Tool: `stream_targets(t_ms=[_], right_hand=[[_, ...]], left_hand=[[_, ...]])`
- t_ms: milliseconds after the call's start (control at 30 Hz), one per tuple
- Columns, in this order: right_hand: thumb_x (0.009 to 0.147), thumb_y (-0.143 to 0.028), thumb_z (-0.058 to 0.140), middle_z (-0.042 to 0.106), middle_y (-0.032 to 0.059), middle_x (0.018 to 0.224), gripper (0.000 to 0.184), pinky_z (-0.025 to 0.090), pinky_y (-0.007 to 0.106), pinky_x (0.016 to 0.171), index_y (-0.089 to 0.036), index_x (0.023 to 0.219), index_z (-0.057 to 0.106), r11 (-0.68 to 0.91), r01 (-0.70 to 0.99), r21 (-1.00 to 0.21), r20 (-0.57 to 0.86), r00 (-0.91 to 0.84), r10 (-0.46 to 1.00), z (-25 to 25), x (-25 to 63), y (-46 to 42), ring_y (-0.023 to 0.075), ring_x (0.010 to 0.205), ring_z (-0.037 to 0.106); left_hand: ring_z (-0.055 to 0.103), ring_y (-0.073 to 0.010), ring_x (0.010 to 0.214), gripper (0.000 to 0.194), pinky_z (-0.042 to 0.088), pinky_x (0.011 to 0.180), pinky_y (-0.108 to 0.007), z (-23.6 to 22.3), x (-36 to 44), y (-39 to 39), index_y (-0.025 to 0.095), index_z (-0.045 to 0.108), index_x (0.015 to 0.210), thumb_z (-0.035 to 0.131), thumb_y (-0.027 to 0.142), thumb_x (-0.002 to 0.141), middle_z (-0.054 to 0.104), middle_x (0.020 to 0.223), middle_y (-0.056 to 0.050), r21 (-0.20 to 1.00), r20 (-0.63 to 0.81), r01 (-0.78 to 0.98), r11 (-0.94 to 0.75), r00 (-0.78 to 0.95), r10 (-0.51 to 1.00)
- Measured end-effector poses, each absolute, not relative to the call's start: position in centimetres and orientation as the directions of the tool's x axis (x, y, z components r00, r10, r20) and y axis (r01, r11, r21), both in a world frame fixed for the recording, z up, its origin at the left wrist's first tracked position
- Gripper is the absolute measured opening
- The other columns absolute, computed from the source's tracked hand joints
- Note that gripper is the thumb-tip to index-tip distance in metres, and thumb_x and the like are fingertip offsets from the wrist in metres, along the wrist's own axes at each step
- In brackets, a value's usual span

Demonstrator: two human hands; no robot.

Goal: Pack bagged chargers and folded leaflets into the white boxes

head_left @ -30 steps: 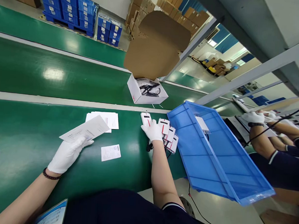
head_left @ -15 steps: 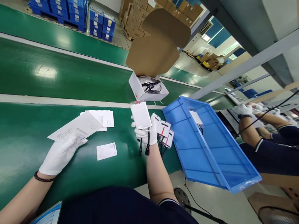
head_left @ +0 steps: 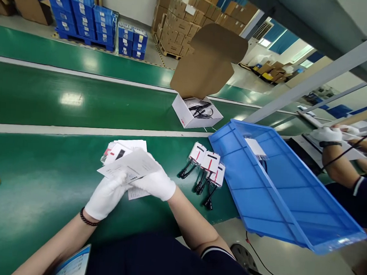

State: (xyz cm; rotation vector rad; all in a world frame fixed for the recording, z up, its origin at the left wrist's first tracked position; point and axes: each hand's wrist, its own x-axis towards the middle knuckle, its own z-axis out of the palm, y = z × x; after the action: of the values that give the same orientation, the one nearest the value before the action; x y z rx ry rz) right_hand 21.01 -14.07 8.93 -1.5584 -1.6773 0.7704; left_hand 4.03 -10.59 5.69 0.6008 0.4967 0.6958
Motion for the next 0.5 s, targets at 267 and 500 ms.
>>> stream_targets(t_ms=[267,500], right_hand=[[0.086,-0.026,0.065,0.067,0.0102,0.114,0.025,0.047,0.05,0.095,-0.024,0.111,0.07,0.235,0.732,-0.639,0.37,0.025,0.929,11.0,20.3,-15.7,0.0293,0.106,0.059],[0.087,-0.069,0.052,0.071,0.0127,0.097,0.065,0.048,0.027,0.05,-0.016,0.123,0.063,-0.28,-0.165,-0.946,-0.244,-0.21,0.947,8.5,20.5,-15.5,0.0197,0.067,0.067]], left_hand=[[0.047,-0.0276,0.134,0.042,0.051,0.104,-0.049,6.0,2.1,-7.2,0.029,0.051,0.138,0.05,0.023,0.096,0.049,0.148,-0.005,0.56,-0.309,-0.636,0.53,0.433,0.846],[0.049,-0.0389,0.129,0.046,0.047,0.105,-0.055,7.4,0.3,-7.9,0.028,0.066,0.116,0.073,0.051,0.077,0.061,0.132,-0.006,0.842,-0.024,-0.5,0.205,0.345,0.938]])
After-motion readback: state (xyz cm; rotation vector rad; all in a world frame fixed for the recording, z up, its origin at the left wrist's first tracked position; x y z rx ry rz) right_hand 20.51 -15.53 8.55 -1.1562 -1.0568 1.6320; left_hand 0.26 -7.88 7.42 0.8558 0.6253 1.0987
